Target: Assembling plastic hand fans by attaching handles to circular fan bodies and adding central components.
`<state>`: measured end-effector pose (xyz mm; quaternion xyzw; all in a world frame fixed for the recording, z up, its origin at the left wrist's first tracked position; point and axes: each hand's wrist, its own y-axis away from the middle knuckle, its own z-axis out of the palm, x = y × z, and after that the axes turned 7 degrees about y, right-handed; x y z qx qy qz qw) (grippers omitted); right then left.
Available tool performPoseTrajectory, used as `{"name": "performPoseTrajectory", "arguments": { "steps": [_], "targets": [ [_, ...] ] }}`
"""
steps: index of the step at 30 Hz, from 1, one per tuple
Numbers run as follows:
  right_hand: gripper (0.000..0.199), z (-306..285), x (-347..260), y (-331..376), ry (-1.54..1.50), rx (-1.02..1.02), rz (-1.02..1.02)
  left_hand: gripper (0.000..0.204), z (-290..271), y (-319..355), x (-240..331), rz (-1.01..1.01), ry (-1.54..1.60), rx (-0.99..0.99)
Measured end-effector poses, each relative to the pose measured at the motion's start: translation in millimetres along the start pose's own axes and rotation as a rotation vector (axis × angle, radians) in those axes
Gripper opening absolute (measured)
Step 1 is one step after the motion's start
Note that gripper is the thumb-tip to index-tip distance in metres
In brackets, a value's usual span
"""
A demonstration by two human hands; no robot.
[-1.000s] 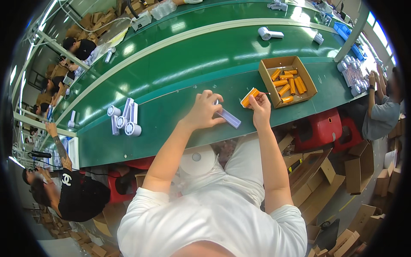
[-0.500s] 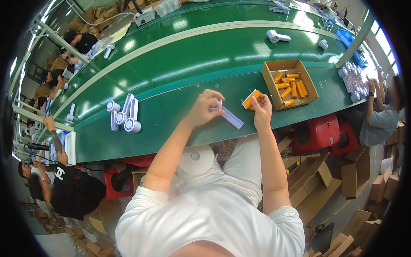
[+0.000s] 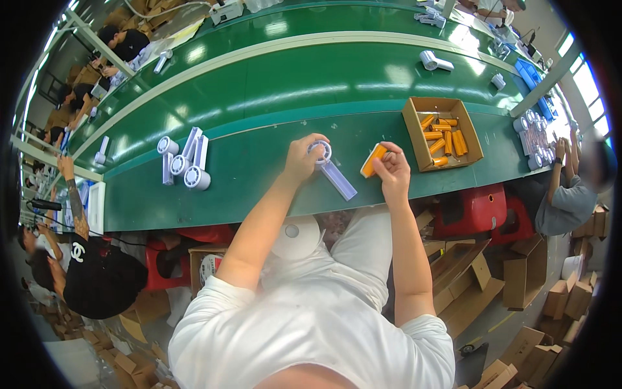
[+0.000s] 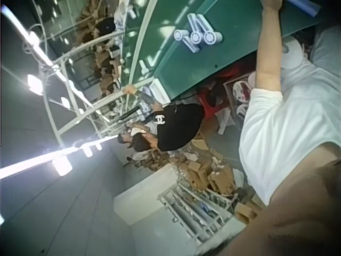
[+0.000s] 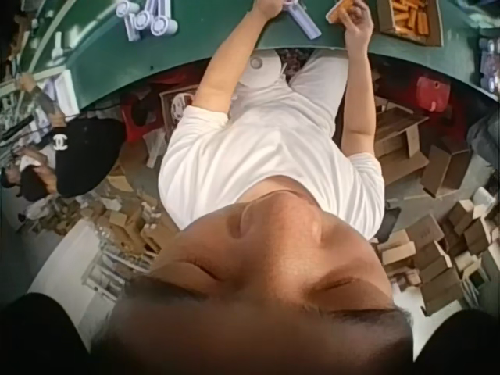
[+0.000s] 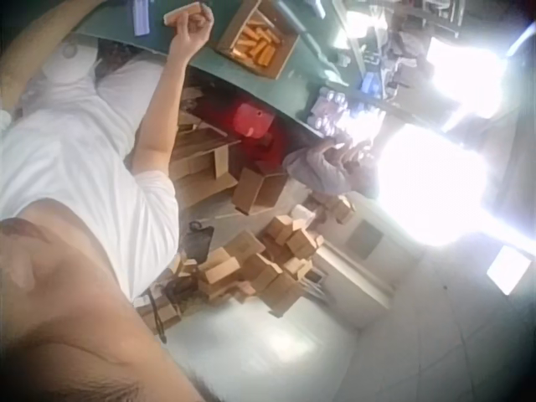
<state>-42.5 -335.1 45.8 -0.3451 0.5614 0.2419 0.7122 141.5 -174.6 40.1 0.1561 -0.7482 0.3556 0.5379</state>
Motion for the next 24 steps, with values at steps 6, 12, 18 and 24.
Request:
{"name": "performPoseTrajectory", "arguments": {
  "steps": [6, 12, 18, 24],
  "targets": [
    [0.040, 35.0, -52.5, 18.2, 0.612, -0.253, -0.151, 0.031, -1.7, -0.2, 4.5, 0.033, -0.055, 0.021],
    [0.034, 53.9, -67.8, 20.9, 1.201, -0.475, -0.324, 0.029, -1.1, 0.1, 3.0, 0.057, -0.057, 0.010],
    [0.033, 61.8, -60.9, 20.4, 1.393, -0.598, -0.278, 0.021, 1.2, 0.7, -0.2, 0.138, -0.112, -0.006],
    [0.039, 53.0, -63.2, -3.2, 1.204, -0.771, -0.228, 0.018, -4.1, 2.5, -2.7, 0.158, -0.136, -0.001]
  ]
}}
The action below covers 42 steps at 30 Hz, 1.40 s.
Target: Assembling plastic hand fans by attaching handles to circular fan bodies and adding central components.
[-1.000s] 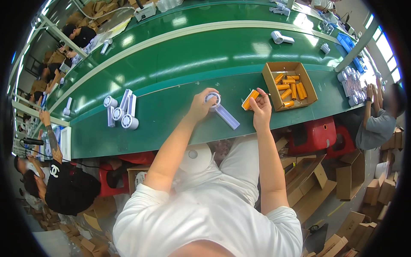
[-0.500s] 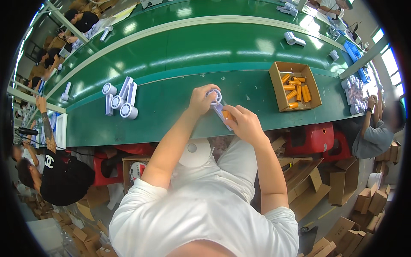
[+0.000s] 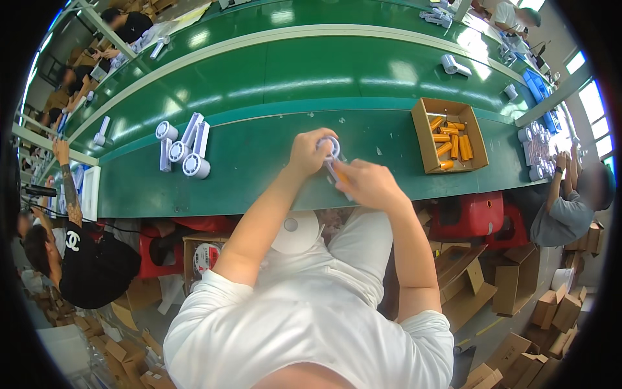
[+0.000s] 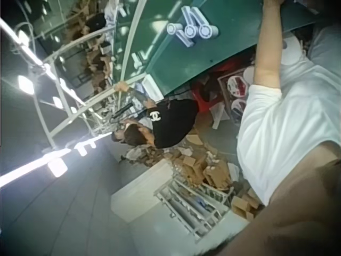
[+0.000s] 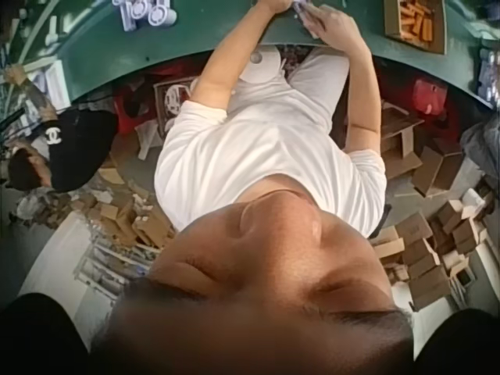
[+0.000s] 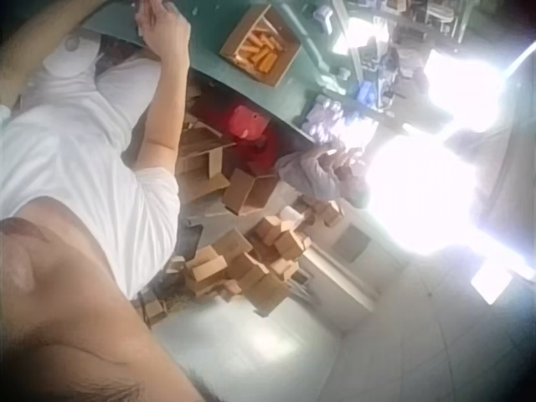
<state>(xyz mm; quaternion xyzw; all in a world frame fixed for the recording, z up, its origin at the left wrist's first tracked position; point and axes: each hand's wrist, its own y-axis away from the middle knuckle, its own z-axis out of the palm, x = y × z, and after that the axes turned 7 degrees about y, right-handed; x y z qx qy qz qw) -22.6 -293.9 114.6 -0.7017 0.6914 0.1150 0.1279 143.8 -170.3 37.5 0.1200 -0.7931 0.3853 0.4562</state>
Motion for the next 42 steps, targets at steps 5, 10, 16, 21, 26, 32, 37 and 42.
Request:
{"name": "performPoseTrajectory", "arguments": {
  "steps": [5, 10, 16, 21, 26, 32, 37, 42],
  "targets": [
    [0.022, 45.6, 80.4, 18.0, -0.397, 0.818, 0.556, 0.049, -5.6, -19.2, -21.6, -0.154, -0.089, 0.755],
    [0.011, 52.0, 73.9, 14.4, -0.171, 0.792, 0.400, 0.059, -10.0, -6.1, -10.7, 0.069, -0.163, 0.059],
    [0.008, 48.5, 73.5, 15.5, -0.220, 0.822, 0.413, 0.021, -8.2, -13.6, -7.5, -0.067, -0.201, -0.082],
    [0.007, 27.1, 76.3, 25.4, -0.099, 1.051, 0.368, 0.015, -9.5, -9.5, -14.5, -0.049, -0.267, -0.051],
    [0.027, -44.9, 140.7, 48.3, 0.028, 1.078, 0.847, 0.012, -8.7, -13.7, -12.6, -0.057, -0.234, -0.048],
    [0.061, -56.6, 177.8, 62.8, 0.365, -0.090, 0.987, 0.009, -5.7, -12.6, -14.0, -0.048, -0.231, -0.027],
    [0.055, -62.2, 165.9, 65.6, 0.379, -0.009, 0.948, 0.009, -9.3, -12.5, -14.6, -0.048, -0.235, -0.024],
    [0.047, -58.4, 171.3, 63.8, 0.229, 0.210, 0.790, 0.009, -7.9, -12.4, -14.7, -0.059, -0.234, -0.014]
  ]
}}
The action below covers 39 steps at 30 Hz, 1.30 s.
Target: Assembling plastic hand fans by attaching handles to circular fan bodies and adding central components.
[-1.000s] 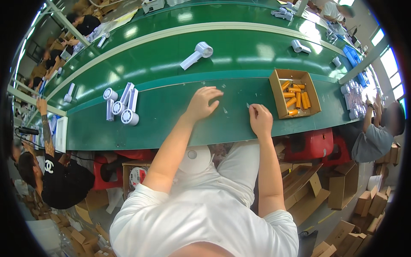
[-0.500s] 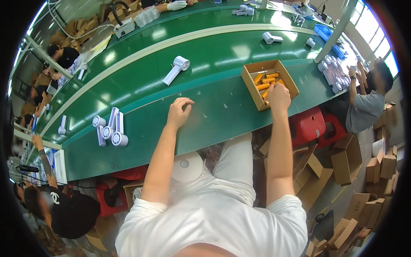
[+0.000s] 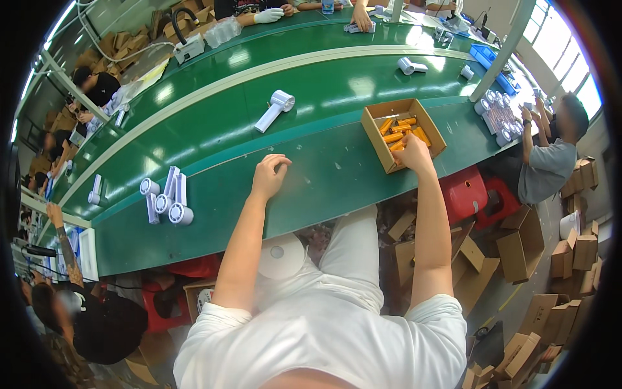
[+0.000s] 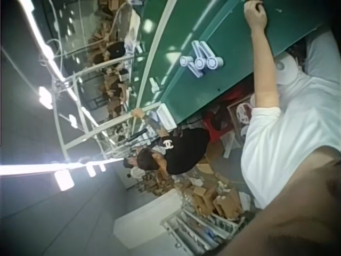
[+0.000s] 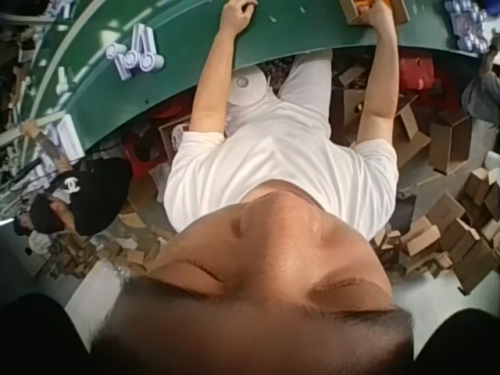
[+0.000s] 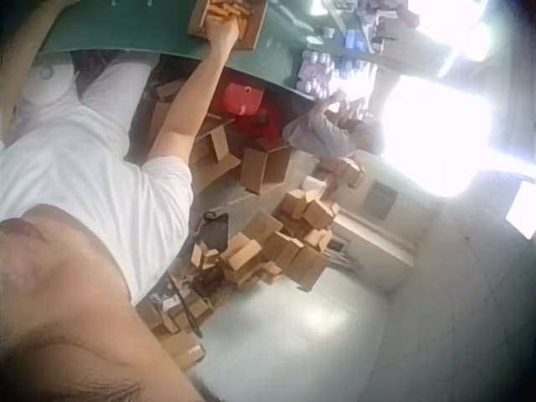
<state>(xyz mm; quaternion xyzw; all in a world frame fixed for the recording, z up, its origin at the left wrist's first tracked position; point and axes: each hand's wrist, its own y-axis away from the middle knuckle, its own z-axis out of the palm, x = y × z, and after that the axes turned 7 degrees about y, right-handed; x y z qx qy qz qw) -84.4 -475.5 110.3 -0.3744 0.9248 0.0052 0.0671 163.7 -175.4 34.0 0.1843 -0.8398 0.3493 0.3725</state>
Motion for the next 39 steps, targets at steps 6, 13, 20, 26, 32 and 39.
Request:
{"name": "performPoseTrajectory", "arguments": {
  "steps": [6, 13, 20, 26, 32, 39],
  "targets": [
    [0.042, 14.2, 15.6, 10.3, -0.774, 0.533, 0.290, 0.010, 2.2, 0.0, 2.4, 0.008, 0.005, -0.003],
    [0.020, 19.3, -45.0, 44.5, -1.590, 0.558, 0.150, 0.010, -1.9, -0.1, 0.9, 0.020, -0.003, 0.028],
    [0.021, 67.9, -114.8, 58.7, -1.246, 0.263, 0.037, 0.013, -5.5, 5.9, 12.4, 0.154, -0.233, 0.225],
    [0.014, 86.0, -113.5, 76.0, -0.916, 0.421, -0.098, 0.036, -110.2, 67.2, 26.5, -0.064, -0.714, 0.896],
    [0.017, 75.1, -123.6, 73.9, -0.789, 0.423, -0.090, 0.045, -168.7, 130.5, 1.8, -0.651, -0.881, 0.825],
    [0.016, 75.7, -126.0, 77.8, -0.717, 0.509, -0.126, 0.049, -119.7, 100.6, 40.1, -0.220, -0.235, 0.272]
  ]
}}
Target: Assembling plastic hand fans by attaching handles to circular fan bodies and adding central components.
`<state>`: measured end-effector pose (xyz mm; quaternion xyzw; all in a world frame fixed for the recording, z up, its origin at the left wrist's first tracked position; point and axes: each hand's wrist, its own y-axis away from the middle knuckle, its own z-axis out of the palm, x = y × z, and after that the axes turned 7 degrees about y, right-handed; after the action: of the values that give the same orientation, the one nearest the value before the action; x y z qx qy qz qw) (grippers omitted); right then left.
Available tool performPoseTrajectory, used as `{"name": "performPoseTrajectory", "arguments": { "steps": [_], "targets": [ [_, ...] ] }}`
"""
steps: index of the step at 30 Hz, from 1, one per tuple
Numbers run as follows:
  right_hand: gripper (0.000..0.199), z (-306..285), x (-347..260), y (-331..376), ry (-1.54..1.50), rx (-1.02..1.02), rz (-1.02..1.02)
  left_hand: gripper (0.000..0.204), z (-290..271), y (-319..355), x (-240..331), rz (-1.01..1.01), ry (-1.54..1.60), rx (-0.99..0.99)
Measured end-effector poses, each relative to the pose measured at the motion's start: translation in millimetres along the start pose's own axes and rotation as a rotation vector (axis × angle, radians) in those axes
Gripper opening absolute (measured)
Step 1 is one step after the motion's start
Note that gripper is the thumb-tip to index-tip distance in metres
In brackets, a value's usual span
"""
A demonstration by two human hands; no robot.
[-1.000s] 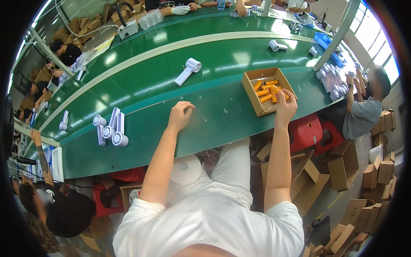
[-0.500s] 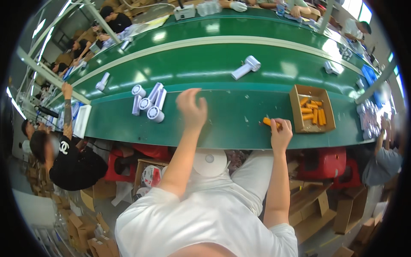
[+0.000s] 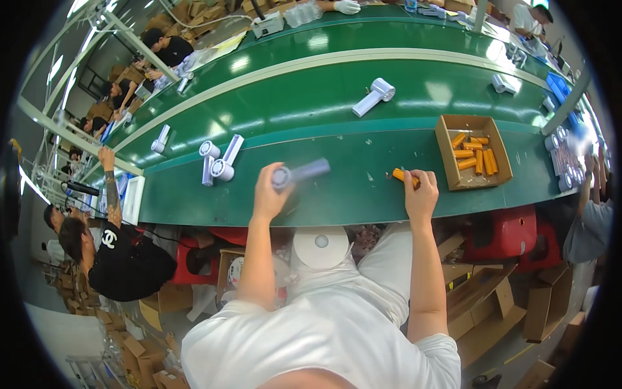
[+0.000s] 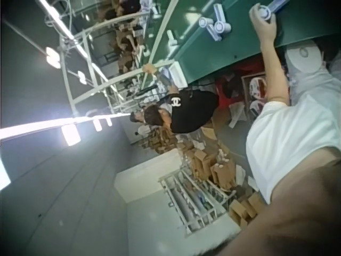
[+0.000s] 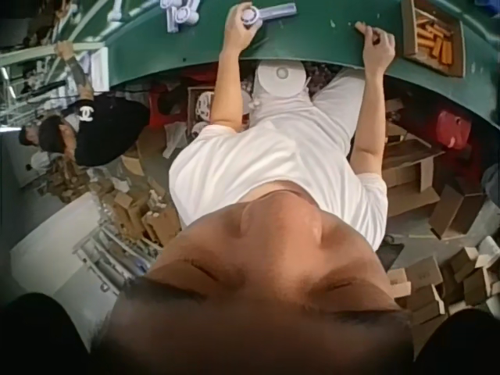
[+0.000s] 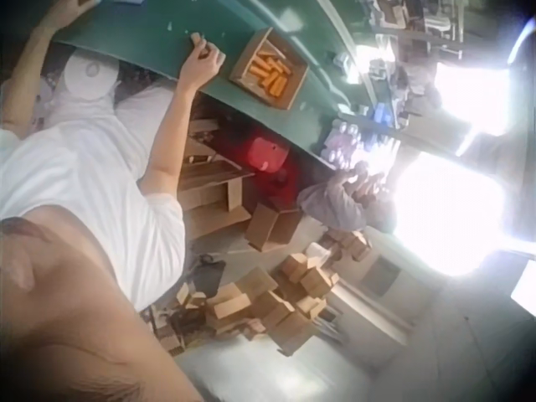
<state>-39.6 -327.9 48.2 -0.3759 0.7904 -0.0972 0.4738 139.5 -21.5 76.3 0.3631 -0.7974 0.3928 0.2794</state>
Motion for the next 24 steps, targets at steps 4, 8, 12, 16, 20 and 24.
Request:
{"name": "performPoseTrajectory", "arguments": {
  "steps": [4, 8, 12, 16, 20, 24],
  "targets": [
    [0.017, -1.2, -5.1, 3.8, 0.048, 0.014, 0.004, 0.049, 41.8, -25.8, 27.1, 0.084, 0.138, -0.341],
    [0.018, -0.5, -2.2, 5.9, 0.062, 0.024, 0.000, 0.049, 76.2, -56.5, 37.2, 0.427, -0.039, -0.399],
    [0.019, 1.9, -0.3, 6.1, 0.096, -0.003, -0.015, 0.048, 102.5, -65.8, 32.5, 0.265, 0.182, -0.523],
    [0.023, -0.4, -3.9, 4.0, 0.218, -0.118, -0.089, 0.056, 111.4, -57.1, 38.0, 0.429, -0.012, -0.258],
    [0.029, -1.2, -2.3, 5.5, 0.274, -0.203, -0.180, 0.053, 103.3, -29.2, 67.3, 0.377, 0.024, -0.057],
    [0.028, -13.0, -7.2, 10.9, -0.006, -0.262, -0.137, 0.035, 94.2, -1.3, 102.5, 0.315, 0.335, -0.150]
  ]
}}
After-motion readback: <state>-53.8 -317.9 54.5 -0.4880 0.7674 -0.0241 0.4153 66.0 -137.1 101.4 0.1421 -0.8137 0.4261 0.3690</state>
